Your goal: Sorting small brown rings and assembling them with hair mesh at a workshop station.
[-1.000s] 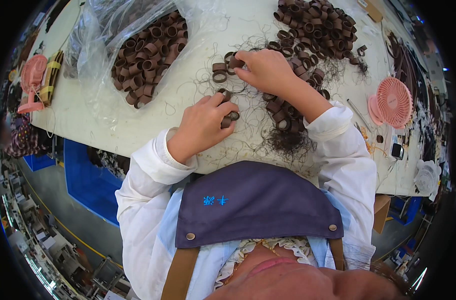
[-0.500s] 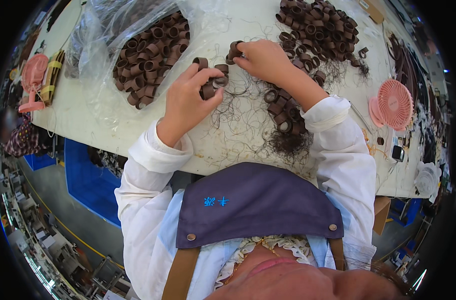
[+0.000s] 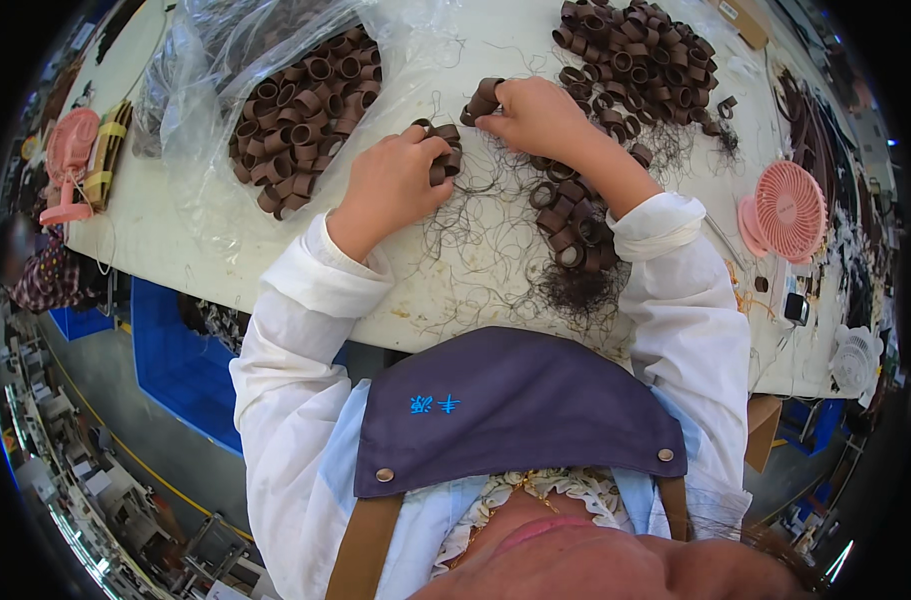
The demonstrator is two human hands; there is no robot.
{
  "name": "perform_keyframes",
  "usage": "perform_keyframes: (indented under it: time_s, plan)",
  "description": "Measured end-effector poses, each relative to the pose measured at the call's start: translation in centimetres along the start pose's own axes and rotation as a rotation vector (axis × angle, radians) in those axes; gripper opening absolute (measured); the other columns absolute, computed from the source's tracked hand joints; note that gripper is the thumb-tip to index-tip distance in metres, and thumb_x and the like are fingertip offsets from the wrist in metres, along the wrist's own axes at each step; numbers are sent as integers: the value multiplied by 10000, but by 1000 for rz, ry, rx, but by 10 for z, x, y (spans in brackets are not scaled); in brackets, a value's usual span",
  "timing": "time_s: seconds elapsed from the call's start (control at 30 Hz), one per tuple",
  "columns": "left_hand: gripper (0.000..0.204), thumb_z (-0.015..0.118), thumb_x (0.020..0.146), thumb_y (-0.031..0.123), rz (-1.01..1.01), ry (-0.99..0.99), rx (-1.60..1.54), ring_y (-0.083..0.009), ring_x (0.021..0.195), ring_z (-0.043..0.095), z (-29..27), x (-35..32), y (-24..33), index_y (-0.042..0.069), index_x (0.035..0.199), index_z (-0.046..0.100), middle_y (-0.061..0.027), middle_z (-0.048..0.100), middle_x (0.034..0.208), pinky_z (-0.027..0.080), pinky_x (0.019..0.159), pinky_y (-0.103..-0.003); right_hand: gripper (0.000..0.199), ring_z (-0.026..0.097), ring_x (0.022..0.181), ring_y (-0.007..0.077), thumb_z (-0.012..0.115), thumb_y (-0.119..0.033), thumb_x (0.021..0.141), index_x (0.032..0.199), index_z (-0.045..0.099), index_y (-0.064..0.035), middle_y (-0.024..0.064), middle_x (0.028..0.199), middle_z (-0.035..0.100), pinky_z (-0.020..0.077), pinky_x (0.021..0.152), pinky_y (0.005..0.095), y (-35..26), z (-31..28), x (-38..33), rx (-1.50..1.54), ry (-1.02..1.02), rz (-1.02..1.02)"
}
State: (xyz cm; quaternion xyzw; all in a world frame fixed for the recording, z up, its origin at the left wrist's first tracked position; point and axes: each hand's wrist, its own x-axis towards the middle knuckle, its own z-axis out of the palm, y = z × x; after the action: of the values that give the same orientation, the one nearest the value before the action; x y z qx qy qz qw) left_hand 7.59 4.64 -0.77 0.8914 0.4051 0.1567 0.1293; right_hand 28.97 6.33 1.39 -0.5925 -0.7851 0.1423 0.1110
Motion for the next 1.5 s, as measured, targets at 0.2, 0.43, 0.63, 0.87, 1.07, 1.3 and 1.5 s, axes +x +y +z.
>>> perform_keyframes:
  time_s: [0.2, 0.43, 0.63, 0.87, 1.07, 1.3, 1.5]
  plan:
    - [286, 731, 702, 179, -95, -22, -239, -220, 722, 602, -10, -3, -4, 57, 953, 668, -62, 607, 861, 475, 647, -318, 222, 608, 489, 152, 689, -297, 806, 845, 688, -78, 23, 520, 600, 487, 549, 296, -1, -18, -16, 305, -78, 121]
    - [266, 760, 723, 92, -114, 119, -699, -51, 775, 520, -53, -22, -8, 23, 949, 639, 27, 589, 869, 434, 701, -214, 216, 593, 482, 117, 659, -276, 840, 993, 701, -130, 33, 544, 614, 461, 508, 273, -38, -47, -2, 447, -35, -45]
    - [331, 768, 737, 193, -168, 391, -385, -127, 782, 587, -86, 2, -55, 50, 1018, 666, -35, 645, 882, 472, 736, -255, 225, 624, 528, 165, 615, -324, 856, 931, 676, -121, 29, 583, 633, 502, 546, 306, -69, -35, 70, 230, 40, -185]
    - [315, 667, 831, 176, -39, 340, -62, -278, 1032, 615, -89, 15, -113, 118, 1140, 659, -126, 654, 1109, 471, 884, -351, 214, 663, 694, 202, 530, -287, 892, 938, 665, -128, 48, 733, 671, 529, 650, 367, -89, -30, 105, -186, -144, -232]
    - [286, 621, 870, 111, -25, 349, 14, -238, 1032, 626, -90, 16, -102, 122, 1154, 660, -129, 651, 1131, 494, 841, -316, 235, 651, 951, 200, 512, -254, 903, 1063, 673, -193, 21, 1007, 679, 527, 742, 390, -86, -20, 106, -401, -172, -231]
    - [356, 636, 922, 170, -33, 234, -840, -109, 914, 619, -67, 25, -69, 39, 1249, 588, 8, 668, 1015, 495, 782, -231, 214, 665, 873, 228, 521, -219, 901, 1046, 673, -180, 34, 909, 693, 525, 736, 402, -90, -25, 105, -363, -176, -386]
    - [329, 674, 874, 137, -123, 270, -640, -130, 898, 625, -74, 29, -79, 78, 1195, 635, -23, 681, 1001, 490, 798, -257, 167, 638, 737, 236, 574, -215, 868, 937, 657, -87, 86, 783, 662, 489, 649, 367, -48, -33, 73, 245, 207, -583]
